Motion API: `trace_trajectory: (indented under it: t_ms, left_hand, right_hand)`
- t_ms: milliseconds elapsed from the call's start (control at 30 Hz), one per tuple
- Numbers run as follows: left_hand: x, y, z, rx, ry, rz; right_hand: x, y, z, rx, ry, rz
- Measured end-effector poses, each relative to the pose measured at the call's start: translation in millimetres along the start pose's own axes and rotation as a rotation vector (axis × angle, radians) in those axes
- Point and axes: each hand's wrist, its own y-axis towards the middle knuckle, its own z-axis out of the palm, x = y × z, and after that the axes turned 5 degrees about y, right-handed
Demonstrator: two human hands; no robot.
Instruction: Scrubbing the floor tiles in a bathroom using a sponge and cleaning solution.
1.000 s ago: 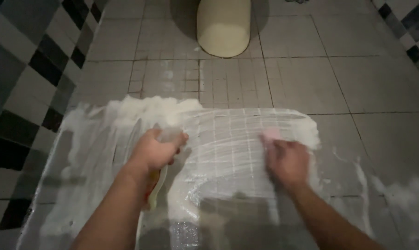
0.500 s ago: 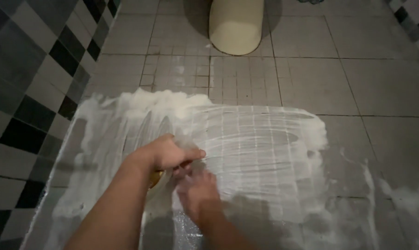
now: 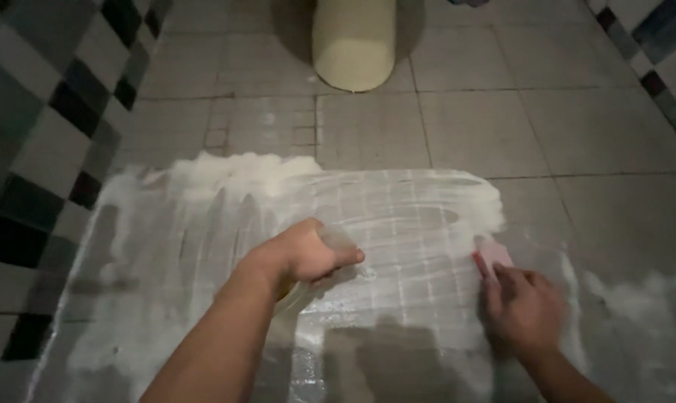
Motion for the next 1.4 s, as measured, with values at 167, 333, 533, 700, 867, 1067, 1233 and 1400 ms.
trace_trajectory:
  t_ms: [167, 333, 533, 700, 867, 1067, 1233, 1400]
  left_hand:
    - [-19.9, 26.5, 34.7, 0.060, -0.101, 0.089]
    - [-60.0, 56.3, 67.9, 0.036, -0.155, 0.201]
    - [-110.6, 72.8, 107.6, -0.230, 0.022, 0.182]
    - [-133.6, 87.0, 134.5, -0.283, 0.117, 0.240]
    - [-156.7, 76.2, 144.4, -0.156, 0.023, 0.208]
    - [-154.6, 83.6, 165.1, -0.157, 0.077, 0.224]
    - [-164.1, 74.7, 178.0, -0.248, 0.146, 0.199]
    - [-167.9, 63.1, 183.4, -0.279, 0.228, 0.140]
  right_hand:
    - [56.4, 6.6, 26.7, -0.036, 0.040, 0.113]
    - [94.5, 12.0, 33.8, -0.005, 0.120, -0.024]
    - [-0.5, 34.1, 8.0, -0.022, 0.163, -0.057]
    - [-100.6, 33.2, -32.3, 0.130, -0.098, 0.535]
    - [-93.7, 12.8, -36.2, 0.061, -0.247, 0.513]
    - [-1.6, 1.1, -0.3, -0.031, 0.019, 0.213]
    - [15.3, 1.7, 18.8, 0.039, 0.118, 0.042]
    - [-27.8, 28.0, -20.0, 0.041, 0.083, 0.227]
